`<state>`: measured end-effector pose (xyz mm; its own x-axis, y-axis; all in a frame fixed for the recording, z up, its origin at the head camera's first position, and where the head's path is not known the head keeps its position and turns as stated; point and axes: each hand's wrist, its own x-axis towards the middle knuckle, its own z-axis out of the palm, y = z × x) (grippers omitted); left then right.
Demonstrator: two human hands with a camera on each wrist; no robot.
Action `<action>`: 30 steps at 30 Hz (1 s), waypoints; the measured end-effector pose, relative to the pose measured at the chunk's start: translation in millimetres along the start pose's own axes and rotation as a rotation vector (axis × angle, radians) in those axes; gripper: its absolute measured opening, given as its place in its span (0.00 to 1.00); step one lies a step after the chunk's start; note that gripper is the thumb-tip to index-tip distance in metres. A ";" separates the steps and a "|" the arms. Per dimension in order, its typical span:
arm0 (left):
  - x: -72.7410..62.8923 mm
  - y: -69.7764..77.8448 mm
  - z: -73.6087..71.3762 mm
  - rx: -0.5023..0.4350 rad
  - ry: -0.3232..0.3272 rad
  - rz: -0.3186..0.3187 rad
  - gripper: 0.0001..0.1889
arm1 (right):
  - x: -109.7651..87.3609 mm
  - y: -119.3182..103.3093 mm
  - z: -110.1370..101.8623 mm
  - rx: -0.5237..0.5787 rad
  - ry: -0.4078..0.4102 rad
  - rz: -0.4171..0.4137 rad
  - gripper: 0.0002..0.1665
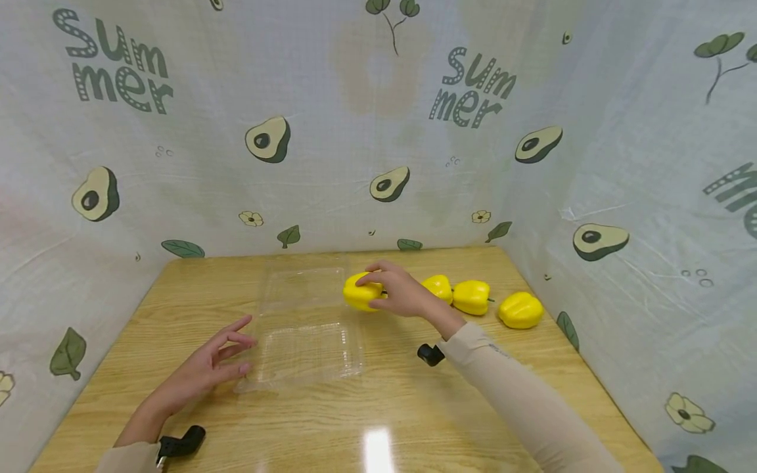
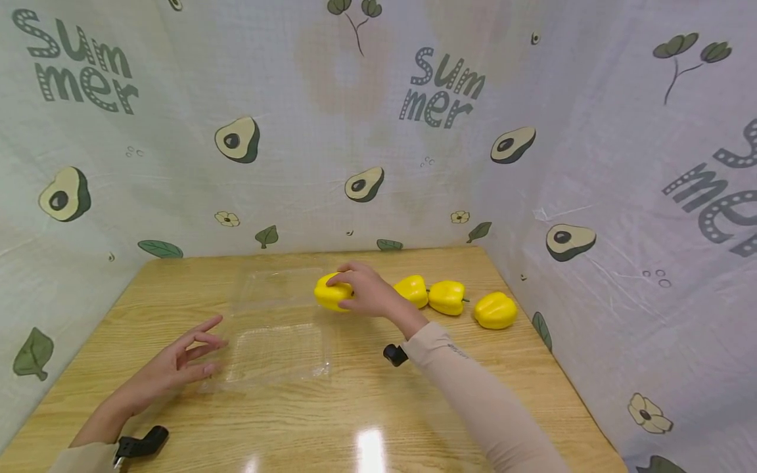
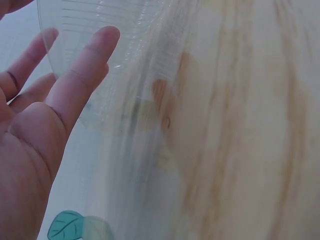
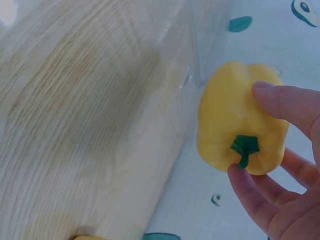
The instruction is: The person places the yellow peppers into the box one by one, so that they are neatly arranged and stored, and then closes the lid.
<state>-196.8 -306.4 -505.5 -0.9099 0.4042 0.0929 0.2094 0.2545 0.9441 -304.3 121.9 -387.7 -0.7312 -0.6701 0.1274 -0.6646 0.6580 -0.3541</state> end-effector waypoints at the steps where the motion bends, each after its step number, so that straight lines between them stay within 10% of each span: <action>1: -0.1 0.1 -0.1 0.001 -0.001 -0.002 0.19 | 1.6 -2.8 0.2 0.002 -0.002 -0.012 0.26; 30: 5.6 0.9 3.3 -0.018 -0.016 0.011 0.20 | 45.9 -67.2 31.7 -0.017 -0.069 -0.146 0.25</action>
<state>-200.6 -301.0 -505.2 -0.9016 0.4212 0.0984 0.2129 0.2342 0.9486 -288.3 36.0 -387.4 -0.6150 -0.7805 0.1121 -0.7659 0.5575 -0.3203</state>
